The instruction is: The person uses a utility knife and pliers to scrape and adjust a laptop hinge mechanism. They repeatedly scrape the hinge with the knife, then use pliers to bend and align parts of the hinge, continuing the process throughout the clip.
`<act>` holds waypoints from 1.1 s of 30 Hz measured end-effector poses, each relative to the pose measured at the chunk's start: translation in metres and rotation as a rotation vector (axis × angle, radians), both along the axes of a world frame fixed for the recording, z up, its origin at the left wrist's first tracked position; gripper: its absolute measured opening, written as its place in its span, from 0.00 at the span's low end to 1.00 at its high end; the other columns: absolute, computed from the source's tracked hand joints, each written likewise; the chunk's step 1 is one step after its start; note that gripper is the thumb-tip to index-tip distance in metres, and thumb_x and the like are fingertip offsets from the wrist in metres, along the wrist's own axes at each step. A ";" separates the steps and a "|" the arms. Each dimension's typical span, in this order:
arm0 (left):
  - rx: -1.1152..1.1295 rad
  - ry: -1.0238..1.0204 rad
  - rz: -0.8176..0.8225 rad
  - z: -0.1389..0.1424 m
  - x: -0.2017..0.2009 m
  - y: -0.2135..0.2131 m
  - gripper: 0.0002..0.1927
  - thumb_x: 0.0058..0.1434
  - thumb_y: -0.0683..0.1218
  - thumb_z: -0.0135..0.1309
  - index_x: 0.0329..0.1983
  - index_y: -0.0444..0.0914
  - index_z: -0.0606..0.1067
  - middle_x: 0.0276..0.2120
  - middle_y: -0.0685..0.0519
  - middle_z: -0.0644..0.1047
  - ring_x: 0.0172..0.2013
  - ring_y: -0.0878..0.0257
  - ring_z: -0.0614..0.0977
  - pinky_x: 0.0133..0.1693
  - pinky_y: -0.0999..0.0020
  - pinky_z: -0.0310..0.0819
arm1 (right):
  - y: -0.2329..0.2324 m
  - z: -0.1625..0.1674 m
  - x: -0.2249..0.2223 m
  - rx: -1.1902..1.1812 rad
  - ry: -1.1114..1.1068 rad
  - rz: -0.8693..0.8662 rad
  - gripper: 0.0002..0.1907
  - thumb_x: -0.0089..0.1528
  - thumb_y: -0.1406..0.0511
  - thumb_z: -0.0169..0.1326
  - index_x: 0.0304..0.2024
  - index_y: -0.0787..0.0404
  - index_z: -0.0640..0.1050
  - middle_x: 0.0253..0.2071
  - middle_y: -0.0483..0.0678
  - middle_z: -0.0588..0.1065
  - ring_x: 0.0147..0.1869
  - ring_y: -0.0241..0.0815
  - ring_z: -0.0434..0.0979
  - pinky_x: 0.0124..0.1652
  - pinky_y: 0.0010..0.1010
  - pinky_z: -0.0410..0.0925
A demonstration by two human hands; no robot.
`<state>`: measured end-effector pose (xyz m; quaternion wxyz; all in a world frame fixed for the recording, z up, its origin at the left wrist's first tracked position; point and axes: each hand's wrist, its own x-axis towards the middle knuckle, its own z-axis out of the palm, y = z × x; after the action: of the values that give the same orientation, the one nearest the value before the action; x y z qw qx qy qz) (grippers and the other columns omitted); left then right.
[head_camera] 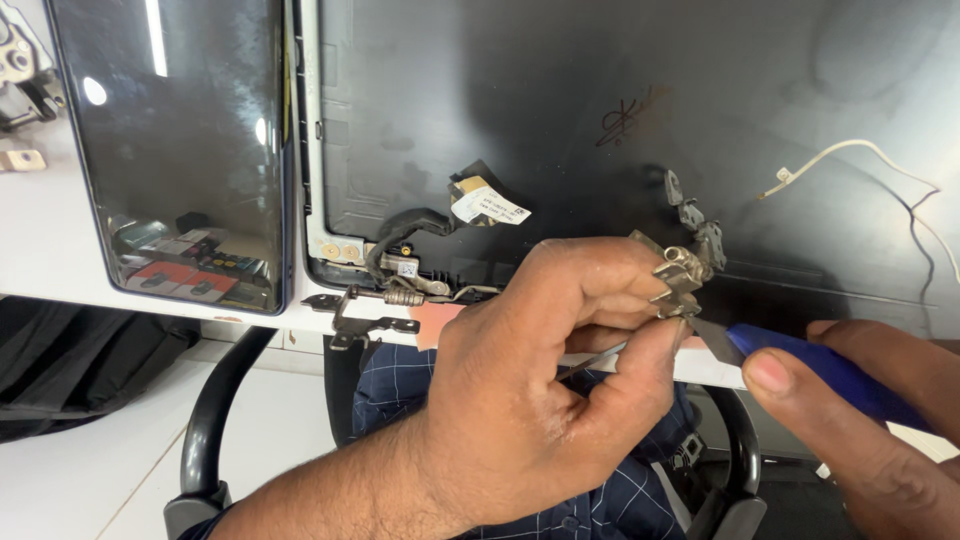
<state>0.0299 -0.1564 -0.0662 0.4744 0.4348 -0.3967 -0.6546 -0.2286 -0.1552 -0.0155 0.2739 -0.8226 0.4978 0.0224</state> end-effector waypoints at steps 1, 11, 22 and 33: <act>0.000 0.003 0.000 0.000 0.000 0.000 0.18 0.73 0.33 0.54 0.61 0.32 0.63 0.51 0.45 0.81 0.53 0.62 0.86 0.56 0.71 0.87 | 0.001 0.000 0.001 -0.016 0.004 -0.009 0.31 0.52 0.69 0.62 0.57 0.40 0.77 0.51 0.57 0.78 0.43 0.41 0.81 0.47 0.35 0.75; 0.008 -0.009 0.025 0.000 -0.002 -0.001 0.18 0.70 0.33 0.54 0.60 0.31 0.64 0.48 0.45 0.81 0.51 0.62 0.86 0.54 0.70 0.87 | 0.003 -0.001 -0.007 0.047 -0.044 0.030 0.33 0.51 0.69 0.63 0.60 0.43 0.76 0.48 0.55 0.79 0.37 0.37 0.77 0.41 0.31 0.74; -0.028 -0.044 0.055 -0.003 -0.004 0.004 0.16 0.72 0.34 0.54 0.60 0.31 0.64 0.46 0.47 0.82 0.46 0.64 0.87 0.49 0.75 0.87 | -0.009 -0.011 -0.008 -0.078 -0.048 0.271 0.43 0.47 0.72 0.65 0.67 0.51 0.71 0.39 0.61 0.78 0.29 0.42 0.77 0.28 0.36 0.69; -0.055 -0.072 0.052 -0.002 -0.004 0.003 0.16 0.72 0.33 0.54 0.59 0.31 0.64 0.46 0.46 0.82 0.48 0.63 0.88 0.51 0.73 0.88 | -0.012 0.001 0.000 0.051 -0.090 0.109 0.40 0.52 0.74 0.61 0.67 0.48 0.71 0.39 0.53 0.78 0.31 0.36 0.75 0.29 0.28 0.71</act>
<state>0.0255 -0.1538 -0.0684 0.4884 0.4551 -0.4198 -0.6150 -0.2287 -0.1676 -0.0149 0.3149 -0.8416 0.4387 0.0130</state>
